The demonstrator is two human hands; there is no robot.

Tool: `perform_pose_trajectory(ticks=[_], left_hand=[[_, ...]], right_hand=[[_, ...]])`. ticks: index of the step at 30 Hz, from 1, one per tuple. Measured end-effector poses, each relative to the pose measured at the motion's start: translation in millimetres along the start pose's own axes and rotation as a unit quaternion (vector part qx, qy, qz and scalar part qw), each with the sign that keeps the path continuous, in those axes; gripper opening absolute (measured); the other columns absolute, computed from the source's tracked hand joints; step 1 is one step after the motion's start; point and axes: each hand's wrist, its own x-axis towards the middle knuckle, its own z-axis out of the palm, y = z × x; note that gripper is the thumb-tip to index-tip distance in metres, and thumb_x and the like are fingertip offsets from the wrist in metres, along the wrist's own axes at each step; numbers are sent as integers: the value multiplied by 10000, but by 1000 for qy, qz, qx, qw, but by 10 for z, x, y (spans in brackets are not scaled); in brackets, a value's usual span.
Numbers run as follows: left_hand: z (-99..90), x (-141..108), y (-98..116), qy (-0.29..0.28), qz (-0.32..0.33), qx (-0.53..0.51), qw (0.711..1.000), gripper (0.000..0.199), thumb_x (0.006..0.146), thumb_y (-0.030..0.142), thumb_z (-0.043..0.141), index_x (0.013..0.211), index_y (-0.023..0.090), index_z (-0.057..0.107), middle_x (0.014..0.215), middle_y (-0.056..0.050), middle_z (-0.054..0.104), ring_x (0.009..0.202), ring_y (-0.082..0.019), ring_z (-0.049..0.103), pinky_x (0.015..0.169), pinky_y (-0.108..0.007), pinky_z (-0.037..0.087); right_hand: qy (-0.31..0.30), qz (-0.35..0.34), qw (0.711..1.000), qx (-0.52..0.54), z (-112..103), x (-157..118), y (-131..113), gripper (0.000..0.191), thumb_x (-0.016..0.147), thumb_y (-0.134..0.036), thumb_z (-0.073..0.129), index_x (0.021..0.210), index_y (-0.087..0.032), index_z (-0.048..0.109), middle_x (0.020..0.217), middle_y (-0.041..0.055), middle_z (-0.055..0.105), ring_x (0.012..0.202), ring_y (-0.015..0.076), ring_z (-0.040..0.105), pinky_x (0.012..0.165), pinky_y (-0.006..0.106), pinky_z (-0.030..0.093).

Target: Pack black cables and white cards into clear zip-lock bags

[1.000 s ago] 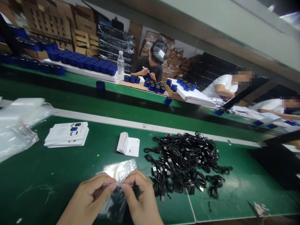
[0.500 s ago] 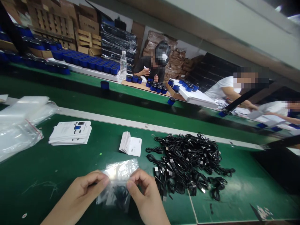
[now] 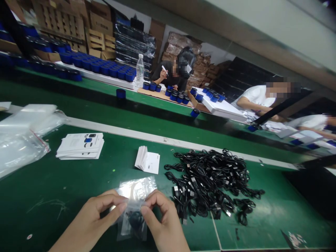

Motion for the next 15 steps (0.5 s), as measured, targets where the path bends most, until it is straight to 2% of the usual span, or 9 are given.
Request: perform_pose_trajectory(ticks=[3, 6, 9, 15], left_hand=[[8, -13, 14, 9, 4, 5, 1000, 258, 838, 452, 552, 874, 265, 727, 858, 8, 649, 849, -162, 627, 756, -192, 447], [39, -29, 51, -5, 11, 12, 1000, 253, 835, 447, 549, 882, 272, 726, 883, 7, 681, 913, -184, 630, 815, -219, 453], [75, -32, 88, 1, 18, 31, 999, 250, 833, 445, 544, 800, 260, 710, 860, 9, 681, 921, -189, 630, 814, -220, 459], [122, -9, 132, -13, 38, 42, 998, 261, 853, 431, 509, 827, 264, 708, 852, 12, 688, 896, -172, 637, 784, -188, 466]], right_hand=[[-1, -9, 1000, -6, 3, 4, -31, 158, 795, -254, 532, 660, -190, 478, 679, 0, 488, 682, 161, 483, 660, 269, 379], [-1, -21, 1000, -24, 24, 9, -21, 155, 796, -237, 521, 655, -193, 476, 671, 0, 487, 674, 161, 483, 648, 269, 379], [21, -51, 996, -67, 51, 2, 22, 160, 804, -205, 496, 648, -197, 464, 660, 1, 484, 662, 163, 480, 626, 270, 371], [32, -103, 990, -91, 116, -45, 110, 151, 790, -157, 518, 647, -197, 493, 646, -4, 503, 634, 154, 492, 592, 261, 367]])
